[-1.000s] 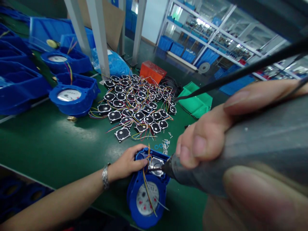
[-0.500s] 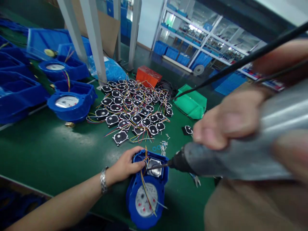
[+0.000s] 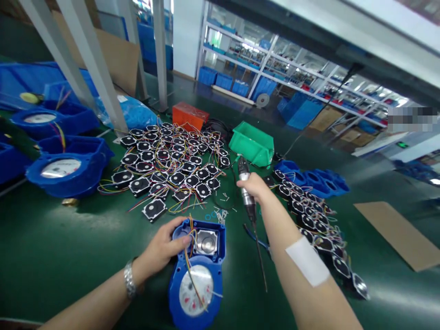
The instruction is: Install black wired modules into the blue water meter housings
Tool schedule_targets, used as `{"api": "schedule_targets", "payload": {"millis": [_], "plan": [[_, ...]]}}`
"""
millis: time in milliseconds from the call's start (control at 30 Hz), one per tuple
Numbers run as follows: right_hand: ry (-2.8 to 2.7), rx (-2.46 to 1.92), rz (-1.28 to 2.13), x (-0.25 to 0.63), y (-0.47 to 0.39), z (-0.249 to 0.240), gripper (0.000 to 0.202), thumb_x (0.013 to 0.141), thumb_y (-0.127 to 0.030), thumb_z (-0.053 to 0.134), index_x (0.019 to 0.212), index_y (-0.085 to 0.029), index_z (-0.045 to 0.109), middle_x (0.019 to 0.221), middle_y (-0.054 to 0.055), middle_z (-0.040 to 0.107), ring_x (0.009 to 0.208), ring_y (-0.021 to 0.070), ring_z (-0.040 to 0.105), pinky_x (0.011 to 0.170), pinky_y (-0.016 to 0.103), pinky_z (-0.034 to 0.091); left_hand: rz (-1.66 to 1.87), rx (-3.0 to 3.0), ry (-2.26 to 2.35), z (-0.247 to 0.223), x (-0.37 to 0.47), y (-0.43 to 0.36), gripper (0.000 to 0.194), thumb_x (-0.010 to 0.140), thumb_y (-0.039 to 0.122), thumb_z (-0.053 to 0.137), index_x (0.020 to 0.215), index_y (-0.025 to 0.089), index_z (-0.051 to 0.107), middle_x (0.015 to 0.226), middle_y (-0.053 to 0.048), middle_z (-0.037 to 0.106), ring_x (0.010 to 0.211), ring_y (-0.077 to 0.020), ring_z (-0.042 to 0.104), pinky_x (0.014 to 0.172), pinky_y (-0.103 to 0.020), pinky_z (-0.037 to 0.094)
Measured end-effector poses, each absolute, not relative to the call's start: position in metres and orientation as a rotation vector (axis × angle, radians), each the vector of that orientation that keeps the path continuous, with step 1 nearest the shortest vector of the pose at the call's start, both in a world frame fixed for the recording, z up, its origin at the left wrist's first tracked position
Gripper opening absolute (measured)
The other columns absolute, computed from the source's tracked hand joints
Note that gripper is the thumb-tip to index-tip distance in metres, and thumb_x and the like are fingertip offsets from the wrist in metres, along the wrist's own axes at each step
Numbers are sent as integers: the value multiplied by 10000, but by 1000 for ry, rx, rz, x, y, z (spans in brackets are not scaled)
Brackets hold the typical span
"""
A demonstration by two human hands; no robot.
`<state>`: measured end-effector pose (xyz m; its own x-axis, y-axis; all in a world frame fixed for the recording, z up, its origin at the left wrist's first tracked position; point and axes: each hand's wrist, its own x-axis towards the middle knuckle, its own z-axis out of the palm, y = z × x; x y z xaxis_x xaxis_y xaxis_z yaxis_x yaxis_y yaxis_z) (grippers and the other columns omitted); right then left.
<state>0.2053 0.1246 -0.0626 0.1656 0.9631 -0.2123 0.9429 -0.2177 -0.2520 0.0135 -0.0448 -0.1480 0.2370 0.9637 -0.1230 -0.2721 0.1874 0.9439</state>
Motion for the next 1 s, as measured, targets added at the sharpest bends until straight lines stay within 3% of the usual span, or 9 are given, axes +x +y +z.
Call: {"api": "schedule_targets", "payload": {"millis": [200,367,467,600,667,767,867,1000], "plan": [[-2006,-2561,285,225,134,-110,330,681,-244,635,932,-56,530,863,156,569,768,262,559,643,312,438,1108,885,932,-150,16,-44,430,665,400,587,977,128,473,831,-38,582,780,-179,538,727,-290,428],[-1993,-2583,78,217,119,-95,408,763,-274,556,1076,-34,452,971,200,525,892,310,524,737,385,430,1087,897,896,-152,15,-44,447,684,421,575,1019,148,457,896,-41,592,839,-191,544,771,-297,422],[-2040,-2408,14,211,88,-75,473,831,-324,468,1216,-80,342,1088,159,475,981,263,483,811,350,412,1059,903,836,-153,11,-44,512,676,475,567,1056,156,444,989,-61,583,911,-210,533,834,-315,400],[-2089,-2002,498,204,17,-61,536,820,-389,463,1269,-147,301,1049,83,507,896,195,520,784,306,443,1007,799,768,-154,4,-45,716,598,464,650,1180,184,341,1213,-93,459,1080,-233,450,930,-328,339],[-2099,-1914,661,199,-20,-62,606,794,-457,469,1294,-177,271,1169,83,434,1019,218,458,852,349,417,981,734,758,-152,4,-45,766,571,414,689,1200,188,313,1237,-99,436,1100,-235,435,941,-332,329],[-2094,-1896,833,191,-61,-66,827,701,-553,548,1337,-170,184,1307,91,278,1183,259,283,974,407,305,980,725,772,-143,11,-47,659,597,381,675,1138,162,371,1149,-96,510,1029,-226,488,912,-338,356],[-2066,-1961,929,187,-76,-67,1018,606,-551,633,1358,-129,93,1359,101,146,1230,279,171,1025,426,209,982,831,953,-132,27,-47,608,618,415,647,1097,148,384,1026,-84,563,944,-225,523,859,-357,392],[-1980,-1963,1060,197,-68,-69,936,654,-489,586,1357,-122,90,1362,86,143,1238,251,160,1043,413,162,952,1141,1197,-127,46,-49,611,656,484,581,1118,134,389,1073,-111,519,978,-251,486,882,-412,360]]}}
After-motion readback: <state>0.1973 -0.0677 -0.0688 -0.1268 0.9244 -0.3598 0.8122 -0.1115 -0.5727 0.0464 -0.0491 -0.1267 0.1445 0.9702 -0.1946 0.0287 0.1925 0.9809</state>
